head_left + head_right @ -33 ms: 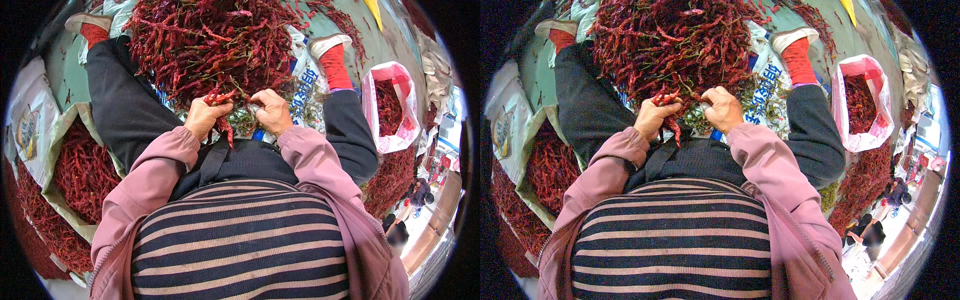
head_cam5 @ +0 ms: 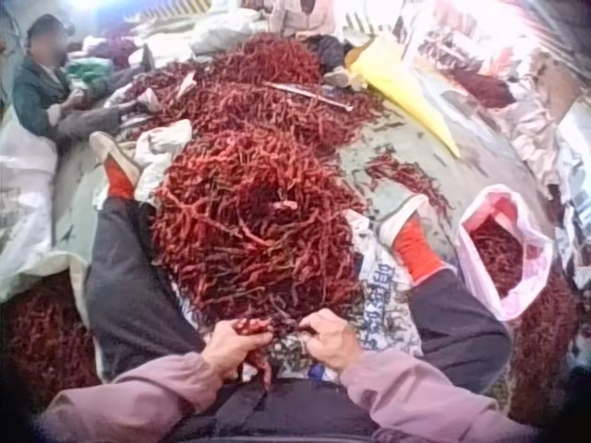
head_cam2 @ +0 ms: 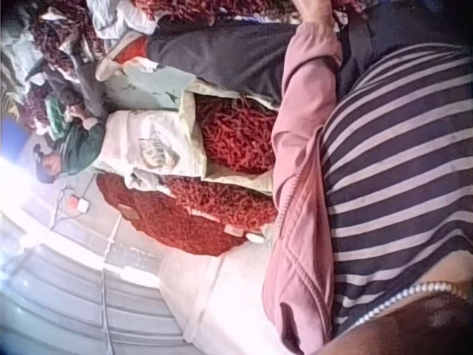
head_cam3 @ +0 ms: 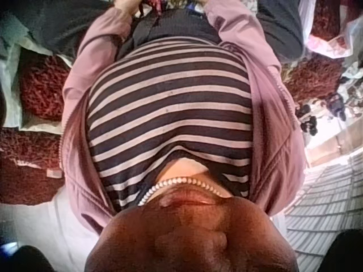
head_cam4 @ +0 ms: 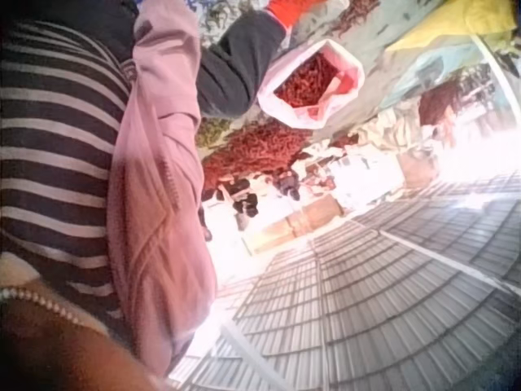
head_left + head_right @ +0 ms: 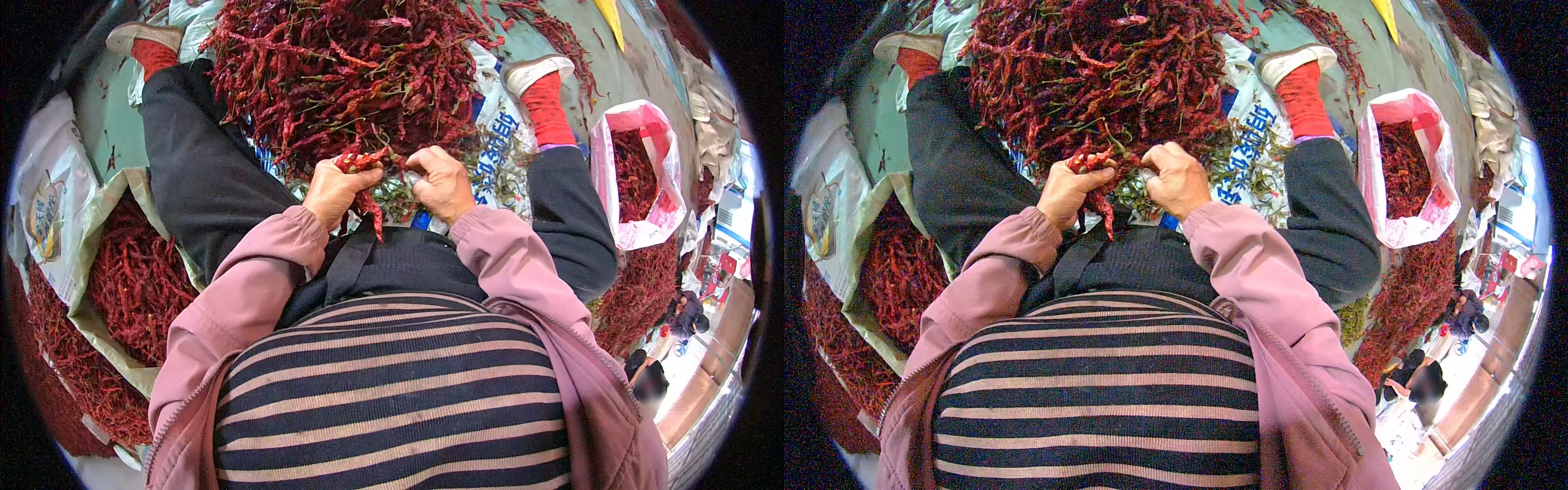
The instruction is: The person sits on the floor and repeatedly picks up dried red chilies, removes the stems by hand, and places the de-stemmed chilies into a nearby bag. The task continues throughout the clip with consistent hand movements.
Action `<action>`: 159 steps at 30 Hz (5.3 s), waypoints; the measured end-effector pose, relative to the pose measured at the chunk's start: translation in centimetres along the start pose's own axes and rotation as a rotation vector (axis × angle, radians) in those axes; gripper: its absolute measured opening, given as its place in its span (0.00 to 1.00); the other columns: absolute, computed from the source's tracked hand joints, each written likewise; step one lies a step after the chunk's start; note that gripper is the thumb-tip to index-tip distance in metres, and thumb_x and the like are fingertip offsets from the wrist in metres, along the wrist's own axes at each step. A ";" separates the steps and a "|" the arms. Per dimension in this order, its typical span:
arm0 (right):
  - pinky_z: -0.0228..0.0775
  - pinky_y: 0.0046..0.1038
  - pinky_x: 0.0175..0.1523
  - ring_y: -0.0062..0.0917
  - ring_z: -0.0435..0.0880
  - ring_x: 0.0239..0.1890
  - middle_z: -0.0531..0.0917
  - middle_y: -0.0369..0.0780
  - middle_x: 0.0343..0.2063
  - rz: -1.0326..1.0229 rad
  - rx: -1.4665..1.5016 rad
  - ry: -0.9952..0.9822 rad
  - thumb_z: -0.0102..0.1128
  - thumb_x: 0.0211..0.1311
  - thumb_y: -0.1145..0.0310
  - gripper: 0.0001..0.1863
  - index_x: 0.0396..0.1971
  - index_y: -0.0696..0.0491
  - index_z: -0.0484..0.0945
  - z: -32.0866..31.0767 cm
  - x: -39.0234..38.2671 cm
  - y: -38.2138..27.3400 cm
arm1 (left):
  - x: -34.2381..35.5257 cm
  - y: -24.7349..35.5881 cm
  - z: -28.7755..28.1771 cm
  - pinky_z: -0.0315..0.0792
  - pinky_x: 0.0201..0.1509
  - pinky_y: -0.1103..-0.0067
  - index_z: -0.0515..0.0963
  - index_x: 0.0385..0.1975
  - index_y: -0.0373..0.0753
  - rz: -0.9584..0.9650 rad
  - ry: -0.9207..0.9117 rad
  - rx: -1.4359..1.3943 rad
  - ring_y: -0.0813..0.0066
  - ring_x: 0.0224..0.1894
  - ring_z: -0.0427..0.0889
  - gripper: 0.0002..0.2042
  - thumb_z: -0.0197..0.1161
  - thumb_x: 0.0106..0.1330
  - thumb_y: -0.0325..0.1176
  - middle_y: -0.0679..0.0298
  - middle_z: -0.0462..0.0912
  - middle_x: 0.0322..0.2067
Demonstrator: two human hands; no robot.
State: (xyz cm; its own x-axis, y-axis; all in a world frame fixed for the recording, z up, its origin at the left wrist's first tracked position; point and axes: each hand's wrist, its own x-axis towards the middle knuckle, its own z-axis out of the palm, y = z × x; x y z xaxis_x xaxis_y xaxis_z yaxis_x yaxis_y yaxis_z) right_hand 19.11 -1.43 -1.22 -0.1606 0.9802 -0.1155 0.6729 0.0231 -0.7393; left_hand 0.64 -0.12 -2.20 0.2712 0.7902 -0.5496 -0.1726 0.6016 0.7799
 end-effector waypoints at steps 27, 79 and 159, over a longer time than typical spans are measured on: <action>0.69 0.21 0.34 0.21 0.76 0.28 0.77 0.40 0.24 0.318 0.618 -0.026 0.52 0.40 0.83 0.15 0.33 0.57 0.70 1.2 -0.1 0.4 | 0.5 -1.0 2.0 0.67 0.35 0.86 0.76 0.30 0.34 0.135 -0.227 0.352 0.87 0.29 0.71 0.08 0.61 0.50 0.23 0.71 0.78 0.27; 0.69 0.33 0.31 0.40 0.78 0.25 0.75 0.51 0.18 0.142 0.124 -0.159 0.50 0.38 0.75 0.09 0.25 0.58 0.73 0.3 -1.2 -0.1 | 0.4 0.4 3.2 0.70 0.35 0.81 0.72 0.29 0.35 0.064 -0.021 -0.115 0.79 0.29 0.76 0.12 0.60 0.43 0.16 0.66 0.77 0.27; 0.63 0.16 0.15 0.15 0.69 0.12 0.77 0.39 0.33 0.450 0.443 0.030 0.43 0.54 0.79 0.13 0.40 0.53 0.67 -3.7 -0.6 14.9 | -26.5 4.5 -22.8 0.56 0.56 0.67 0.69 0.46 0.38 0.250 1.007 1.636 0.56 0.55 0.60 0.26 0.64 0.45 0.38 0.53 0.63 0.52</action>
State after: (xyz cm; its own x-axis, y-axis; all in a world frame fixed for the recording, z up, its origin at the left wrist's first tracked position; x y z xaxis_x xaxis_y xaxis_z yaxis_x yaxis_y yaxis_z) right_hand 31.90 -0.91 -9.72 0.0931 0.8801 -0.4656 0.3058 -0.4703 -0.8279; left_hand -28.89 -15.67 9.06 -0.2774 0.9529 0.1227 0.9604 0.2784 0.0092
